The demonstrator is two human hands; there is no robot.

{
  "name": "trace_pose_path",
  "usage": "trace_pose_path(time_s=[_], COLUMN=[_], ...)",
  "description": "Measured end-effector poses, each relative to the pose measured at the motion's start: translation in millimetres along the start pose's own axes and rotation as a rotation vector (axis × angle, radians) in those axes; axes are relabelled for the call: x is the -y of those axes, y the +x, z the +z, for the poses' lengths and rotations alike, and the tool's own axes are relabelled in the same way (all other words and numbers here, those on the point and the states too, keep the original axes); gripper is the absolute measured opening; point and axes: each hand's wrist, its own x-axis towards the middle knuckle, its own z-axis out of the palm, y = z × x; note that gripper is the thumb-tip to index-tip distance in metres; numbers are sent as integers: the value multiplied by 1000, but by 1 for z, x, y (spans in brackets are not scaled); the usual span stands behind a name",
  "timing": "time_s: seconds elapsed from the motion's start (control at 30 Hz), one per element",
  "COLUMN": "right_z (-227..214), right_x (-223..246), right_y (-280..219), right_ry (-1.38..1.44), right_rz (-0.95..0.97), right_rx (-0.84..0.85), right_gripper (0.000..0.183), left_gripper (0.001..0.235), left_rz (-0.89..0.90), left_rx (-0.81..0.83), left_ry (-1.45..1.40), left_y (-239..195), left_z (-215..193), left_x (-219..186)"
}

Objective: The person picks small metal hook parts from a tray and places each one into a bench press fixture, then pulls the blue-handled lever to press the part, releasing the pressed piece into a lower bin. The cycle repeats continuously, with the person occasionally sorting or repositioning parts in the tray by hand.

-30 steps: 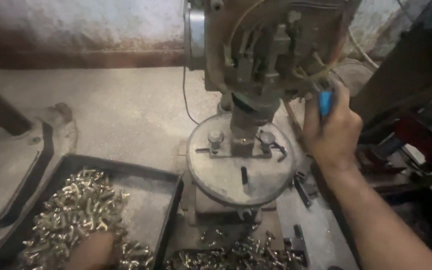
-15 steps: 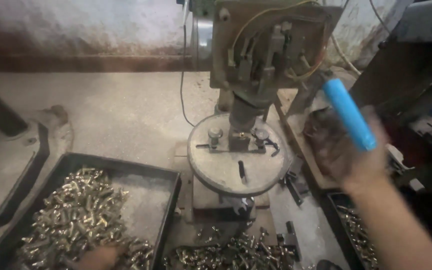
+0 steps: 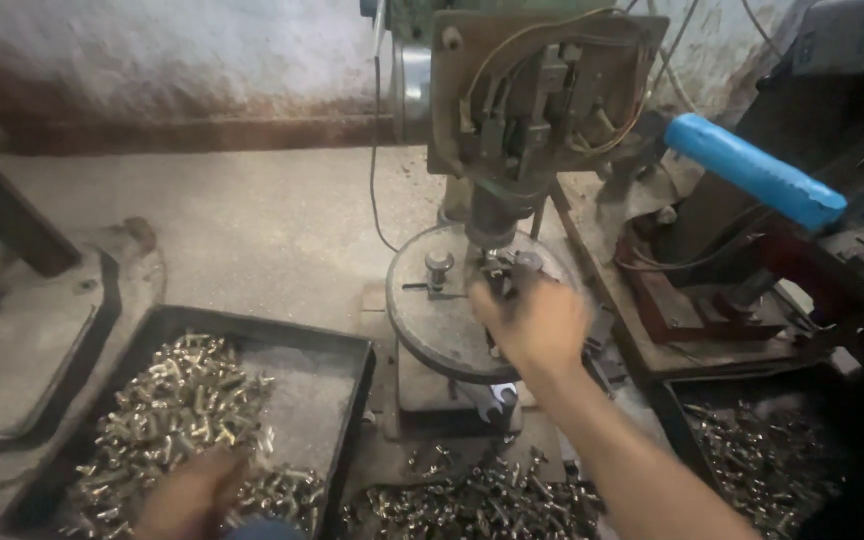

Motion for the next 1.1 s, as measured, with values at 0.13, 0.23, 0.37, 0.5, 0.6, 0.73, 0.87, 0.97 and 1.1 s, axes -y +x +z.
trace_pose_path(time_s=[0.13,0.23,0.37,0.5,0.6,0.73,0.87,0.97,1.1], right_z=[-37,-58,-73,-82,-95,-95,-94,-91,-86], right_x=[-5,-25,-57,-65,-58,-57,-60,-58,-58], right_y=[-18,-36,-65,-70,-67,-66,-64,-59,-60], right_ry=[375,626,868,914,831,847,843,823,857], right_rz=[171,217,57,-130,-279,-361,-445,-322,-287], right_rx=[185,339,426,443,463,459,438,537,582], right_gripper=[46,47,56,59,62,64,62,60,58], left_gripper=[49,49,49,39,27,21,20,21,21], left_rz=[-127,-28,61,-6,27,162,204,132,107], left_rx=[-177,-158,225,405,472,459,466,445,442], left_ry=[-420,-918,-1299,-1407,-1682,-1857,-1863,-1830,-1810], left_y=[-5,-13,-65,-87,-83,-77,-74,-76,-73], left_z=[-102,-137,-155,-113,-83,-68,-66,-72,-69], left_x=[-106,-177,-279,-317,-314,-307,-306,-309,-303])
